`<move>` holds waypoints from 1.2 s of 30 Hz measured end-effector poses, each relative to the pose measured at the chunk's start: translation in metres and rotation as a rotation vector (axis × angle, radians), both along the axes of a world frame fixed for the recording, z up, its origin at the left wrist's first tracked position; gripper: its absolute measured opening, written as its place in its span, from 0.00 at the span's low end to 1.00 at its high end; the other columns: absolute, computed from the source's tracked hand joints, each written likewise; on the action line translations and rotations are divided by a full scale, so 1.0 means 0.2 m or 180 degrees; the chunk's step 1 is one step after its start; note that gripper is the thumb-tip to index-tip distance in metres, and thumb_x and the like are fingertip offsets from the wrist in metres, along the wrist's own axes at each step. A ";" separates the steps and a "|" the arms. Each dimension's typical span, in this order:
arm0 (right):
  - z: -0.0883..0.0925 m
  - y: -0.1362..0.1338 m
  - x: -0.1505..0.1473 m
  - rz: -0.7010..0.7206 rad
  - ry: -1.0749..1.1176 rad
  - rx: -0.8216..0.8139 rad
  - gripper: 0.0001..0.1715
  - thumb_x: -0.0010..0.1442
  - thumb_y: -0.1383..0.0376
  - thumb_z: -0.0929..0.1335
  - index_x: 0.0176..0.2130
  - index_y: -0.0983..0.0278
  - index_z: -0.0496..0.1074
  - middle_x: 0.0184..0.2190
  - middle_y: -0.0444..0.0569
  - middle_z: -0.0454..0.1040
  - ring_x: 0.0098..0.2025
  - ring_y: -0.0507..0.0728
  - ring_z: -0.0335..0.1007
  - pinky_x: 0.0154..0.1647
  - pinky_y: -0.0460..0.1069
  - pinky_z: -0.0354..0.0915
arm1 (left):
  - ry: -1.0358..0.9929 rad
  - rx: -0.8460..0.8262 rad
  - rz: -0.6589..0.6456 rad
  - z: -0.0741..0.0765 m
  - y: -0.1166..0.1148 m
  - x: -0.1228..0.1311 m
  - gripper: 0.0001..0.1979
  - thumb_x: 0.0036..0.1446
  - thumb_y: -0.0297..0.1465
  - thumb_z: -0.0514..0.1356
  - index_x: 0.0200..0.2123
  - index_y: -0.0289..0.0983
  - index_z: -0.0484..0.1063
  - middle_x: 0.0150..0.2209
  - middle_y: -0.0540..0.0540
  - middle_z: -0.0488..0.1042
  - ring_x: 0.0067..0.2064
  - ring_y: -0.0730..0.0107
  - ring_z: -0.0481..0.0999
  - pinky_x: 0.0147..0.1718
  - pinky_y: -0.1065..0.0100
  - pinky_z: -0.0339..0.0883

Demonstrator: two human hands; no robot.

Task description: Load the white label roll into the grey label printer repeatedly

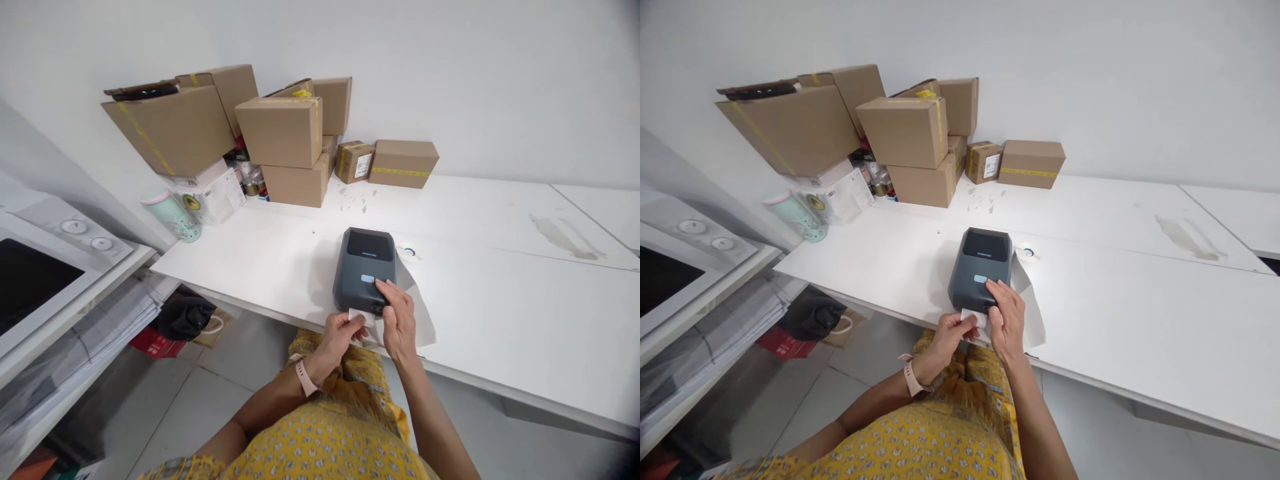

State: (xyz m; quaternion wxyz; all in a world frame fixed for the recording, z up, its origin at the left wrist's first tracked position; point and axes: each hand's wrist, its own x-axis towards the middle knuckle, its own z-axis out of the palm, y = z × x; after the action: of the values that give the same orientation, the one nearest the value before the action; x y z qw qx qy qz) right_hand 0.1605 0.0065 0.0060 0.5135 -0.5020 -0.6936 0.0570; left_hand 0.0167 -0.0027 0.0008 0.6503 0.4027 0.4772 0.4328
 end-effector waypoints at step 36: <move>0.10 0.17 0.01 0.0080 0.1558 -0.0381 0.36 0.70 0.47 0.55 0.72 0.50 0.43 0.73 0.48 0.48 0.72 0.63 0.48 0.69 0.67 0.50 | 0.1028 0.1357 0.0535 0.02 0.34 -0.11 0.26 0.68 0.44 0.50 0.65 0.42 0.60 0.66 0.41 0.62 0.68 0.57 0.61 0.65 0.57 0.57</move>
State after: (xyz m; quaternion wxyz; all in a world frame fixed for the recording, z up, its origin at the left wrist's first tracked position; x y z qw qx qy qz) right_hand 0.1624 0.0405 0.0253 0.6347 -0.4941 -0.5502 0.2243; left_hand -0.0044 0.0646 0.0044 0.4283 0.5532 0.5046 0.5060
